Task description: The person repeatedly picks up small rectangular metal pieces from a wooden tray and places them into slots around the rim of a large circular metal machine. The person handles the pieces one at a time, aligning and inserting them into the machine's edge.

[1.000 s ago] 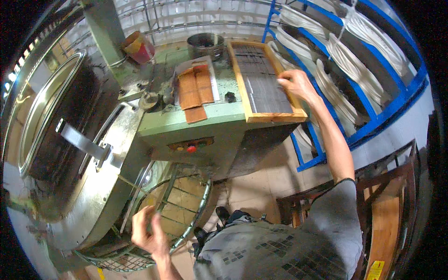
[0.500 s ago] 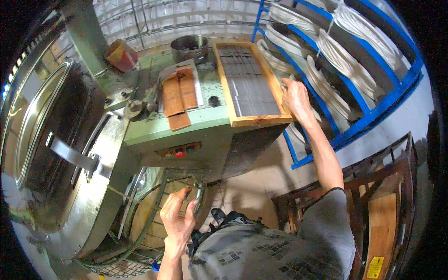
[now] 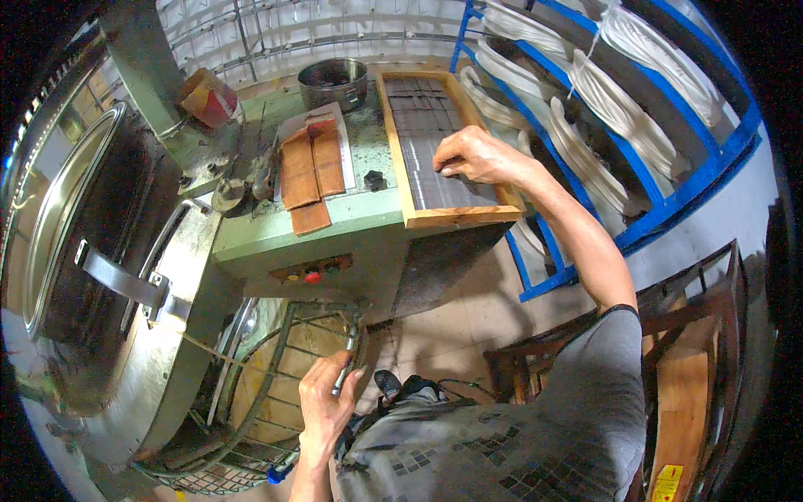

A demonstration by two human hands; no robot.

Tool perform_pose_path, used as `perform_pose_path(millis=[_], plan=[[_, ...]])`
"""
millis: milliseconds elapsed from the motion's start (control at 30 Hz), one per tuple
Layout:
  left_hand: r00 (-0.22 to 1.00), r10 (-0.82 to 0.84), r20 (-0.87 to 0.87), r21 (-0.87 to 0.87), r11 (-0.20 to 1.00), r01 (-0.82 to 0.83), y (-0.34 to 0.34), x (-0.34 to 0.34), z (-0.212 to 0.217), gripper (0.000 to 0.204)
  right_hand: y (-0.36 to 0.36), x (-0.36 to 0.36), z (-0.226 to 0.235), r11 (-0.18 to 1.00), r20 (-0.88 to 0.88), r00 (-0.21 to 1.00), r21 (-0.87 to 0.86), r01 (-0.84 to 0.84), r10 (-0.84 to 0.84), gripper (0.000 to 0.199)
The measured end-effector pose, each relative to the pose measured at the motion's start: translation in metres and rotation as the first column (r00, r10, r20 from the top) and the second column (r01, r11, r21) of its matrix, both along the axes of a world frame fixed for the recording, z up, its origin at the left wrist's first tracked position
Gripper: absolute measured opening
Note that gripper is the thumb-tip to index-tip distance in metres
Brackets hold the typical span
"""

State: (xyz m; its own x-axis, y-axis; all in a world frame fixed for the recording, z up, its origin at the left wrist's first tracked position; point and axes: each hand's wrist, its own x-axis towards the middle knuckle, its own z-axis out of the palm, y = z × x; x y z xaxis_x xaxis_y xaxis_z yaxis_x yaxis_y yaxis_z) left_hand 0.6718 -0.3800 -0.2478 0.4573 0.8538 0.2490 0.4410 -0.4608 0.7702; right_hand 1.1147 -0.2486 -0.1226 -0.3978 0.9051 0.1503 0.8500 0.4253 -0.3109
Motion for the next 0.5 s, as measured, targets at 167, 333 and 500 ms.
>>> perform_pose_path(millis=[167, 333, 500], plan=[[0.999, 0.041, -0.019, -0.057, 0.997, -0.042, -0.014, -0.013, -0.020, 0.032, 0.003, -0.002, 0.004, 1.000, 0.041, 0.999, -0.008, 0.022, -0.021, 0.019], [0.997, 0.067, -0.025, -0.127, 0.989, -0.069, -0.023, -0.022, -0.030, 0.033, 0.000, -0.006, 0.007, 1.000, 0.103, 0.995, 0.026, -0.012, 0.009, 0.019], [0.998, 0.058, -0.019, -0.154, 0.986, -0.060, -0.020, -0.021, -0.036, 0.032, 0.007, -0.002, 0.005, 0.997, 0.362, 0.931, 0.036, -0.073, 0.055, 0.012]])
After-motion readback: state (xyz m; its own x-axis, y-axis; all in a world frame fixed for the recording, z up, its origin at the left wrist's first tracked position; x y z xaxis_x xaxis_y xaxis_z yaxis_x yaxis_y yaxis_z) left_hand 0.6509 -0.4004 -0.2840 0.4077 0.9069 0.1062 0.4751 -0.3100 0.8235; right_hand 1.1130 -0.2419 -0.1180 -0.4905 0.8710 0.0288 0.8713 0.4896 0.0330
